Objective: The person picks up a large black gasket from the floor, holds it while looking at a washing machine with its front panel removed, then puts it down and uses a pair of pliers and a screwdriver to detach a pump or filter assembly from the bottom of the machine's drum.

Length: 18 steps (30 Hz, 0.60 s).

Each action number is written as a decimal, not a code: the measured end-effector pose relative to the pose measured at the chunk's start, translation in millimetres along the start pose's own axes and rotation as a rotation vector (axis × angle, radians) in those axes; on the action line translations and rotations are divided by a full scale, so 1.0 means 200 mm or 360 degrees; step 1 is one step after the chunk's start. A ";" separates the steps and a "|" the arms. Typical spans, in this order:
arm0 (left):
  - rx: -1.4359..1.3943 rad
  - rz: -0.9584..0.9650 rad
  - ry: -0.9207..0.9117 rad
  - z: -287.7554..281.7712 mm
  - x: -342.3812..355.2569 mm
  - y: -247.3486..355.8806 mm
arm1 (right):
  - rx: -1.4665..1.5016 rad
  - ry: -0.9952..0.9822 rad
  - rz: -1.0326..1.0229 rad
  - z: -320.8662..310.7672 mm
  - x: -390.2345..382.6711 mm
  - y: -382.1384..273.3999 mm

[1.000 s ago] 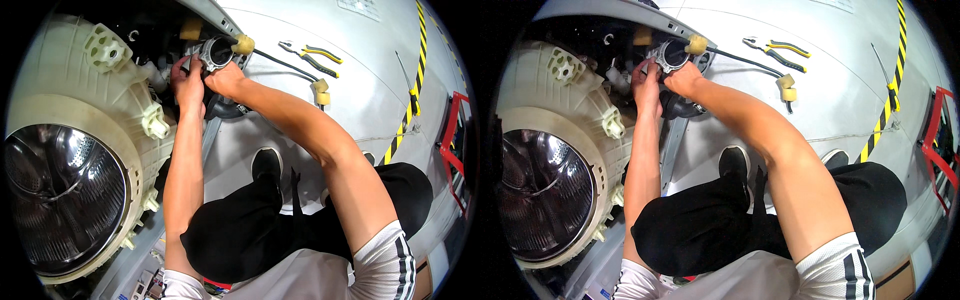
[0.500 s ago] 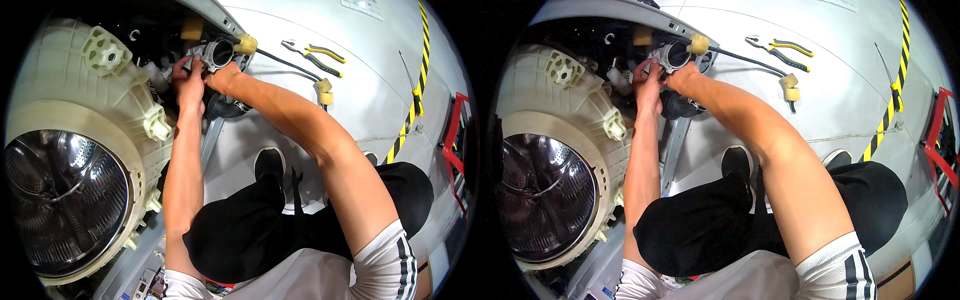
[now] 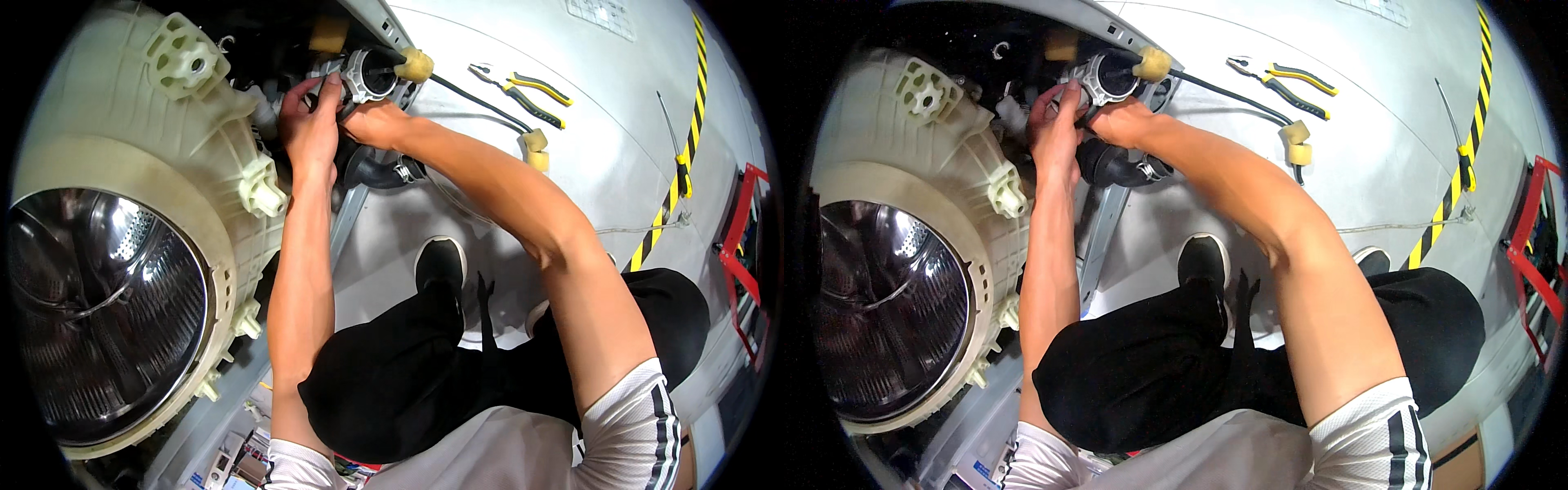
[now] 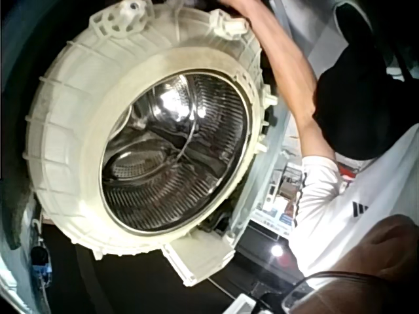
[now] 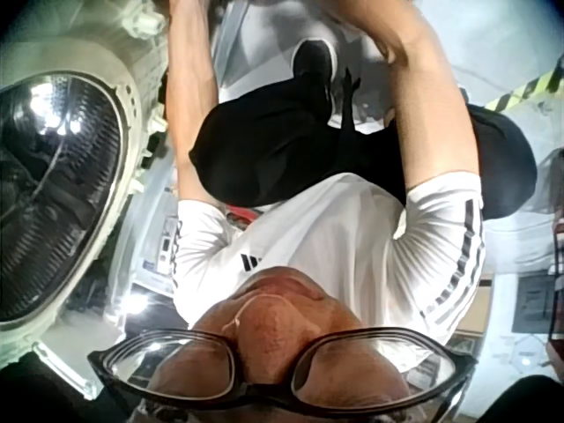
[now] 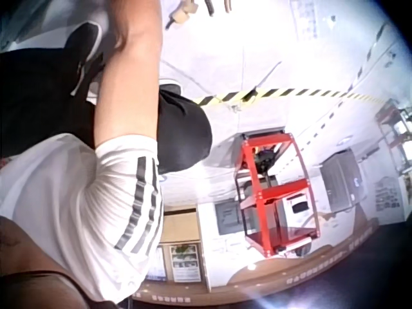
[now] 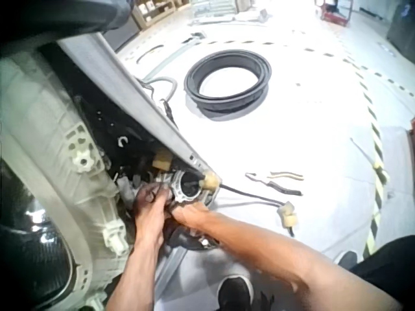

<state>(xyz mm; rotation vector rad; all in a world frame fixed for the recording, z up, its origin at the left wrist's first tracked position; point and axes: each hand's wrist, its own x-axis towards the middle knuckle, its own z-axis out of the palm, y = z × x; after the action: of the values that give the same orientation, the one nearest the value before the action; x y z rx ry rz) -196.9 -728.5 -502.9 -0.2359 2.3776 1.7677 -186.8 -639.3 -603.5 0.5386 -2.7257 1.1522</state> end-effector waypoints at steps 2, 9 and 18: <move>-0.0013 -0.0001 0.0044 -0.05 -0.01 0.04 | 0.0175 -0.0217 0.0021 -0.13 0.01 -0.14; 0.0489 0.0346 0.0138 -0.04 0.03 0.03 | 0.0437 -0.0053 -0.0112 -0.10 -0.10 -0.12; 0.0669 0.0513 0.0277 -0.06 0.03 0.01 | 0.0340 0.0147 -0.0469 -0.21 -0.17 -0.24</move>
<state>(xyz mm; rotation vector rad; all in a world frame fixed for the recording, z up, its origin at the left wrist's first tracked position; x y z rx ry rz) -203.1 -739.3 -498.8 0.0575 2.9806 1.3481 -137.8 -631.3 -550.1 0.8575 -2.3594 1.3541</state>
